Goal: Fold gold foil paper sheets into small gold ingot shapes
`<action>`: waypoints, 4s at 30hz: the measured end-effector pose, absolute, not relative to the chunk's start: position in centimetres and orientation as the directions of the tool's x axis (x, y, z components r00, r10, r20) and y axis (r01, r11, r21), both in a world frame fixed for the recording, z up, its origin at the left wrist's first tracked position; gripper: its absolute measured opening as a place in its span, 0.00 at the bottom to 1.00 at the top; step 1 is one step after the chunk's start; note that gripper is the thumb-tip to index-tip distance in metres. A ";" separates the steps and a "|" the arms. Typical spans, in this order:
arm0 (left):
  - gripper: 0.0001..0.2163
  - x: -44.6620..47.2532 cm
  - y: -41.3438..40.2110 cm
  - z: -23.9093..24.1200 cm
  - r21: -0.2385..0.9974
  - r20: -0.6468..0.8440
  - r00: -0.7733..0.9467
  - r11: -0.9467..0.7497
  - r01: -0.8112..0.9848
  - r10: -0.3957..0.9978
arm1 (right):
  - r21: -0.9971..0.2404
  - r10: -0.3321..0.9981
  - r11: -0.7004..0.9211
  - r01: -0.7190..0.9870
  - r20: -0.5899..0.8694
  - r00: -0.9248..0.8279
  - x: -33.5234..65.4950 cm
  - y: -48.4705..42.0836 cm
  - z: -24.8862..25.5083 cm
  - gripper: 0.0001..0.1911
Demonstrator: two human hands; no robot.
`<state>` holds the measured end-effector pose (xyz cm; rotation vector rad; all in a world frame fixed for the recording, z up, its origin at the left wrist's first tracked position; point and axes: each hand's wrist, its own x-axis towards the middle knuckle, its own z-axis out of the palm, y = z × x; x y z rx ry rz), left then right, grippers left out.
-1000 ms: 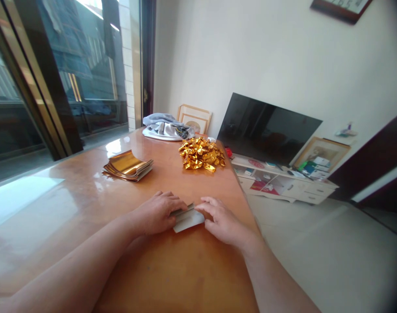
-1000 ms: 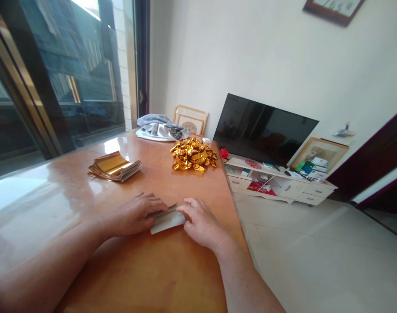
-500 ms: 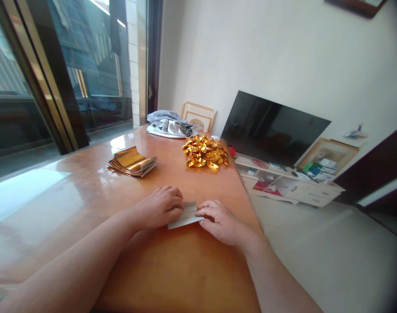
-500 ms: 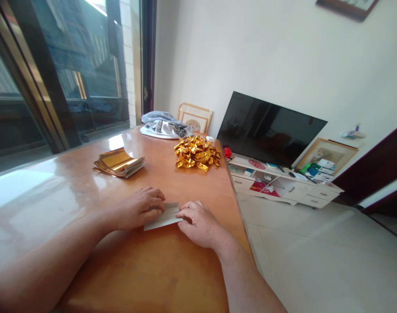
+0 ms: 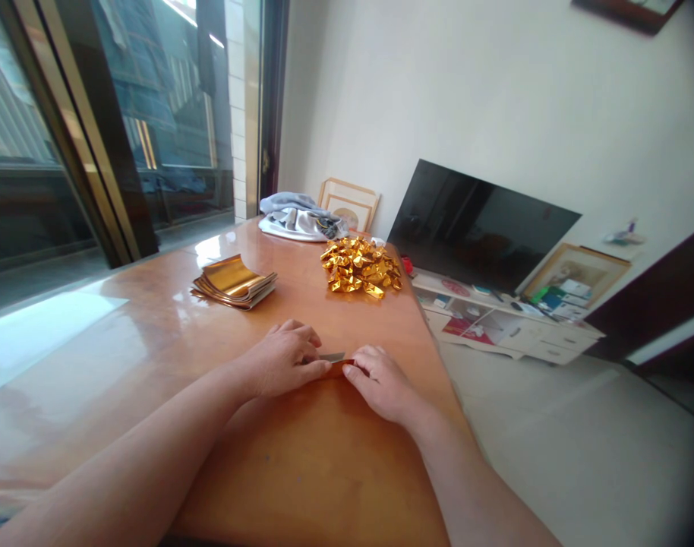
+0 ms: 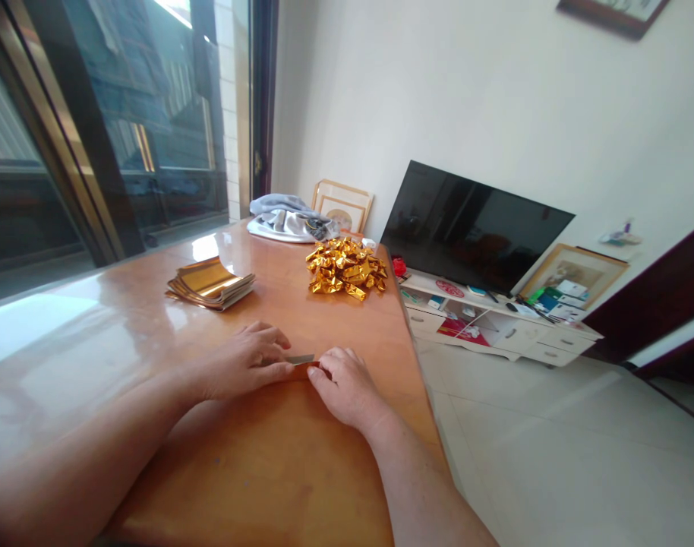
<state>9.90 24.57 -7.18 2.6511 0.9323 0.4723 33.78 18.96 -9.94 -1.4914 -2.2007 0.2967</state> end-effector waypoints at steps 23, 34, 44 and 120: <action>0.22 9.0 25.0 -7.2 0.373 0.155 0.746 -0.738 0.562 0.647 | -0.709 0.936 0.315 0.631 0.341 -0.083 32.6 18.9 -10.9 0.11; 0.26 8.7 24.5 -6.6 0.487 0.110 0.702 -0.654 0.579 0.704 | -0.691 0.944 0.330 0.644 0.217 -0.250 33.0 19.3 -9.9 0.19; 0.21 8.8 25.0 -7.1 0.412 0.139 0.740 -0.718 0.561 0.658 | -0.637 0.956 0.294 0.713 0.210 -0.207 32.6 19.9 -10.8 0.20; 0.06 8.0 26.4 -8.8 0.399 0.115 0.668 -0.650 0.647 0.735 | -0.205 0.916 0.396 0.895 0.160 -0.369 29.1 14.6 -8.0 0.22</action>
